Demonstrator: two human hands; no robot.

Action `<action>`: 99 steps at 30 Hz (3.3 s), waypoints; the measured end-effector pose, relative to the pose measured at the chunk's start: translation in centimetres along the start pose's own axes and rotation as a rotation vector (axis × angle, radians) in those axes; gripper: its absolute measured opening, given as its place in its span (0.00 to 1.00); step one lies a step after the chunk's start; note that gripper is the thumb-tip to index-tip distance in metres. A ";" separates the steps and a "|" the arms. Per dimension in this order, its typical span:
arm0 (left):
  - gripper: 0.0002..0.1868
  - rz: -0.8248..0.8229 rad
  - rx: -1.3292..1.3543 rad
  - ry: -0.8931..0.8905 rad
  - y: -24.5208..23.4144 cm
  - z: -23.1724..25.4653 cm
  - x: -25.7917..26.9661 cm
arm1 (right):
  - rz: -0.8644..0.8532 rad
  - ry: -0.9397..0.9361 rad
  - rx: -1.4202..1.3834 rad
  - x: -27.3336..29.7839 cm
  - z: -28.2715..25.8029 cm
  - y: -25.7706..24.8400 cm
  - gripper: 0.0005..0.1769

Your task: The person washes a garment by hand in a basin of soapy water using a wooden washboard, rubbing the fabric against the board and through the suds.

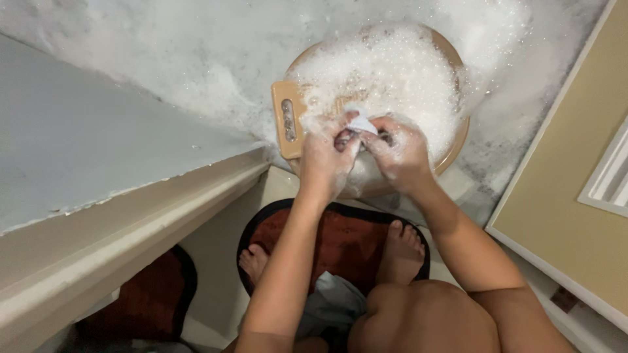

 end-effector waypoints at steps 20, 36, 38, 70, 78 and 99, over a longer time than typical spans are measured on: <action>0.15 -0.448 1.161 -0.129 3.6 -3.8 -0.4 | -0.009 0.072 -0.335 0.0 4.1 0.0 0.13; 0.13 -0.224 1.219 -0.265 3.3 -7.6 -2.2 | -0.377 0.187 -1.036 -0.4 1.4 1.8 0.25; 0.14 -0.242 1.400 -0.258 3.6 -7.5 -2.3 | -0.228 0.155 -0.672 1.0 1.3 0.6 0.23; 0.26 -0.624 1.504 -0.114 4.5 -9.2 -1.3 | -0.136 0.244 -0.855 0.3 5.9 3.2 0.24; 0.31 -0.511 1.010 -0.130 3.3 -6.8 -0.9 | -0.131 0.409 -0.908 0.2 1.0 1.9 0.22; 0.16 0.117 1.384 0.073 -0.8 -8.8 -2.7 | 0.320 0.324 -1.159 -3.7 9.4 -1.9 0.15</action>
Point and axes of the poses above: each hand's wrist, its own x-axis away from the middle knuckle, its own y-axis out of the palm, z = x × y, the point moved 8 cm from there along -x, towards the middle knuckle, and after that the axes turned 12 degrees about x, right-handed, at the moved point
